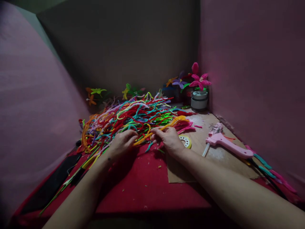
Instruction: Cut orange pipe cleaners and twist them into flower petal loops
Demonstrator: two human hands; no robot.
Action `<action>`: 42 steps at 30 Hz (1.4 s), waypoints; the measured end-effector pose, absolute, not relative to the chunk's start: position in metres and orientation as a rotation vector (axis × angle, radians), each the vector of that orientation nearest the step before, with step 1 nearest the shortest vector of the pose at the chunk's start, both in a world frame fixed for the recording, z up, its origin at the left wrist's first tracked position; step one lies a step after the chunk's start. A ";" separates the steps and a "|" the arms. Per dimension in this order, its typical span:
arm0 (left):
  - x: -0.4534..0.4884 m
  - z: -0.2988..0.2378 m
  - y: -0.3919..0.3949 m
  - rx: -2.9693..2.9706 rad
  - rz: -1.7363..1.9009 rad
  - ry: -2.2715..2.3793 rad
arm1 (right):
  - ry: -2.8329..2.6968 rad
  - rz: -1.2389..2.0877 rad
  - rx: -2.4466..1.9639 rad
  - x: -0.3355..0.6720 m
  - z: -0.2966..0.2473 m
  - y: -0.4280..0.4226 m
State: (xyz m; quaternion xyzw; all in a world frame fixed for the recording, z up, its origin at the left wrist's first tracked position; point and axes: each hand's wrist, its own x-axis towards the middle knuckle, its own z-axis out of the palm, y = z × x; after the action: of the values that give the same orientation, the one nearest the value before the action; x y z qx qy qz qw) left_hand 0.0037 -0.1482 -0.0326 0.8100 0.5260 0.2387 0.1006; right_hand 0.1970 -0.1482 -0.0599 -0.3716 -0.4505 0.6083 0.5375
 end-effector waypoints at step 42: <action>0.034 -0.031 -0.174 1.534 0.701 1.072 | -0.796 1.773 -0.256 0.195 -0.049 -0.158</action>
State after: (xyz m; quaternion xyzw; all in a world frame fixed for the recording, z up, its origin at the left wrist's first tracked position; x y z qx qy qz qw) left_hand 0.0343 -0.1744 -0.0310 0.6456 0.4511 0.2951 0.5410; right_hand 0.1949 -0.1579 -0.0489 -0.1084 -0.3371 0.7512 0.5571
